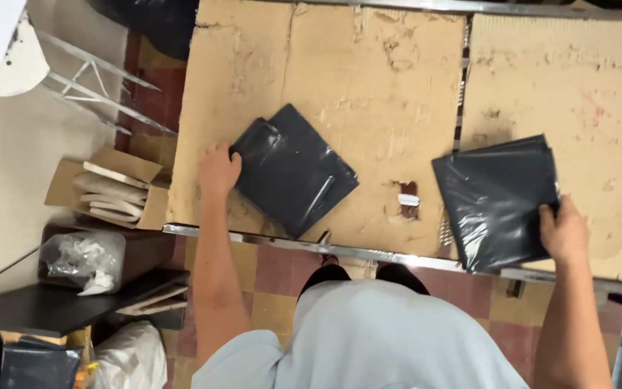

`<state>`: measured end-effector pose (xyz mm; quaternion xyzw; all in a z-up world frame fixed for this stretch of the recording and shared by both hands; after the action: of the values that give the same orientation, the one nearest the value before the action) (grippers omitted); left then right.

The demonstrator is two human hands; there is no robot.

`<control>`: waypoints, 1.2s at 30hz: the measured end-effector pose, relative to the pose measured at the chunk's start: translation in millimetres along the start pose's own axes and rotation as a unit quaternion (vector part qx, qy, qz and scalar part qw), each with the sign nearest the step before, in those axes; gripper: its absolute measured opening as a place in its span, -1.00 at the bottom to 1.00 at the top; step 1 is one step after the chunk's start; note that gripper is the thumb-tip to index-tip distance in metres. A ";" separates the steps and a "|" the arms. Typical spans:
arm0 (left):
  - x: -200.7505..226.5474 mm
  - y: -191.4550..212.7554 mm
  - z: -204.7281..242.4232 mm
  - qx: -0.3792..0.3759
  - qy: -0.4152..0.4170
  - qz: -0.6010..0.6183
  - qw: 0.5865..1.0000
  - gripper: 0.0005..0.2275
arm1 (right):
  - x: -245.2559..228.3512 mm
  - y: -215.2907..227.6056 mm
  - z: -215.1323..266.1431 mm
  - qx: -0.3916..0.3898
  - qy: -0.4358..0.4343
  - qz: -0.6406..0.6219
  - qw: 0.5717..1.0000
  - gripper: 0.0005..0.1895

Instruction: The person repeatedly folds black plastic sheets on a wooden table and places them into a grey basket. The process involves unfolding, folding in half, and stacking the sheets.

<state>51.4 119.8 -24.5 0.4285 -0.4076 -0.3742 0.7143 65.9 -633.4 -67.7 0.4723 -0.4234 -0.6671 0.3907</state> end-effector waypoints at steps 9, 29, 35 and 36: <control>43.3 -34.1 -48.9 0.091 -0.316 -0.045 0.943 -0.82 | -89.0 51.5 69.9 0.054 0.033 -0.027 0.998 -0.74; -28.5 -47.0 -30.0 0.100 -0.079 0.378 0.917 -0.71 | -441.5 -138.0 40.5 -0.092 0.207 -0.144 0.963 -0.71; 33.9 3.0 3.8 0.275 -0.098 -0.007 0.957 -0.61 | -492.0 -107.1 170.0 0.138 0.540 -0.054 0.828 -0.34; 53.9 8.7 11.5 0.301 -0.146 -0.014 0.942 -0.53 | -498.0 -118.1 197.3 0.127 0.598 -0.027 0.791 -0.33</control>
<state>63.5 71.7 1.0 0.5699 -0.5952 -0.3020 0.4793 -14.3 -96.3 9.5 0.8333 -0.1739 -0.2021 0.4843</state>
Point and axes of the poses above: each hand's wrist, its own z-axis away from the middle knuckle, its own y-axis out of the back of the hand, x = y × z, the point moved 7 cm from there along -z, towards the middle knuckle, and after that the axes turned 5 degrees about -y, right-handed, at the moved point
